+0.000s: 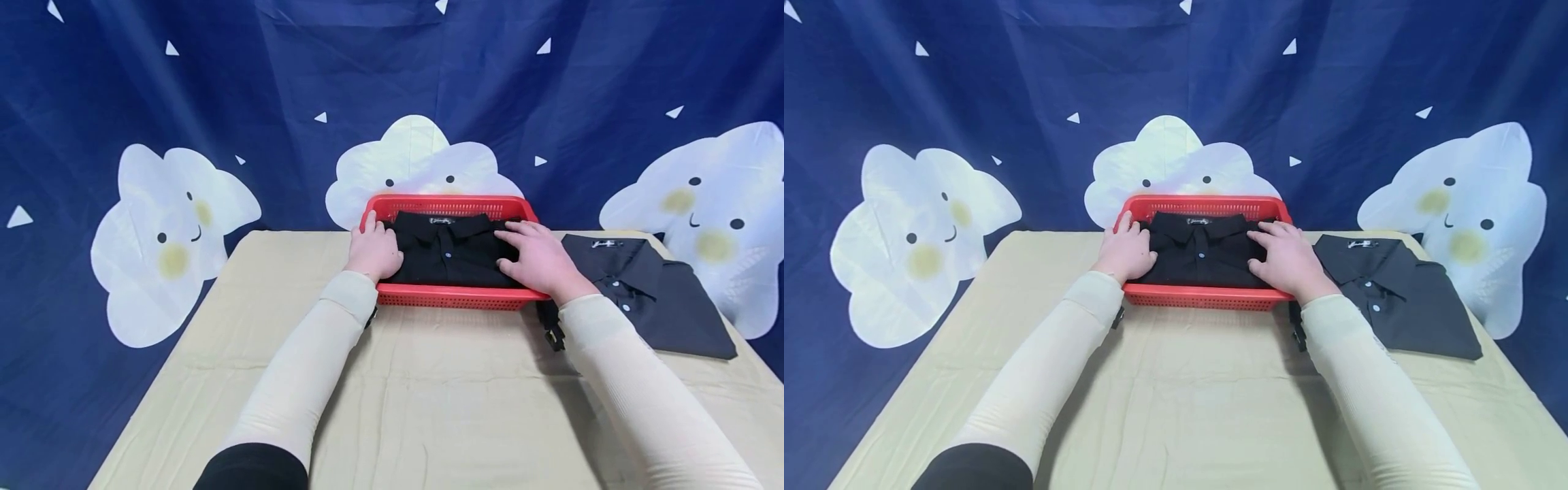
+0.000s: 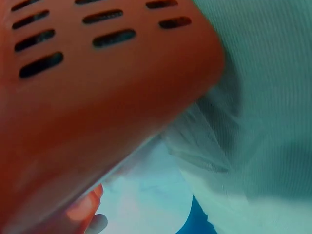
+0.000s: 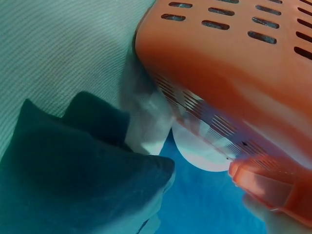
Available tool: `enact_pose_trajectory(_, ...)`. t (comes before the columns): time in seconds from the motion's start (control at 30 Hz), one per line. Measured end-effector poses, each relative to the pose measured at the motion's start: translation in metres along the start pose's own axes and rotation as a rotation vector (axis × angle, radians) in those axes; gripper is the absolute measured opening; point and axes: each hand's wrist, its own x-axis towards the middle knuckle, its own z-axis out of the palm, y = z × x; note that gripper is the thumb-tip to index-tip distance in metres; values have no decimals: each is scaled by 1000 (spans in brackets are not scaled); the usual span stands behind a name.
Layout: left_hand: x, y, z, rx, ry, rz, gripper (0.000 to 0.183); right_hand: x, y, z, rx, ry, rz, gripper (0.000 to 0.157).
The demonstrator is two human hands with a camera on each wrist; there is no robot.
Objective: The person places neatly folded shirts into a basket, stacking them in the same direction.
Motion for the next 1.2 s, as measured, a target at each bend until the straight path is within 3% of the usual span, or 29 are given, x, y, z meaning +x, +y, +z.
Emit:
enact_pose_trajectory(0.23, 2, 2, 3, 121, -47, 23, 67, 2, -4, -1, -57, -63, 42, 49)
enact_pose_trajectory(0.57, 1, 5, 4, 172, -82, 25, 74, 4, -3, 0, -94, -125, 65, 48)
enact_pose_trajectory(0.83, 1, 3, 6, 164, -70, -3, 76, 6, -5, 1, -81, -119, 71, 45)
enact_pose_trajectory(1.2, 0, 4, 3, 61, -4, 9, 60, 1, -5, -1, -66, -98, 62, 43)
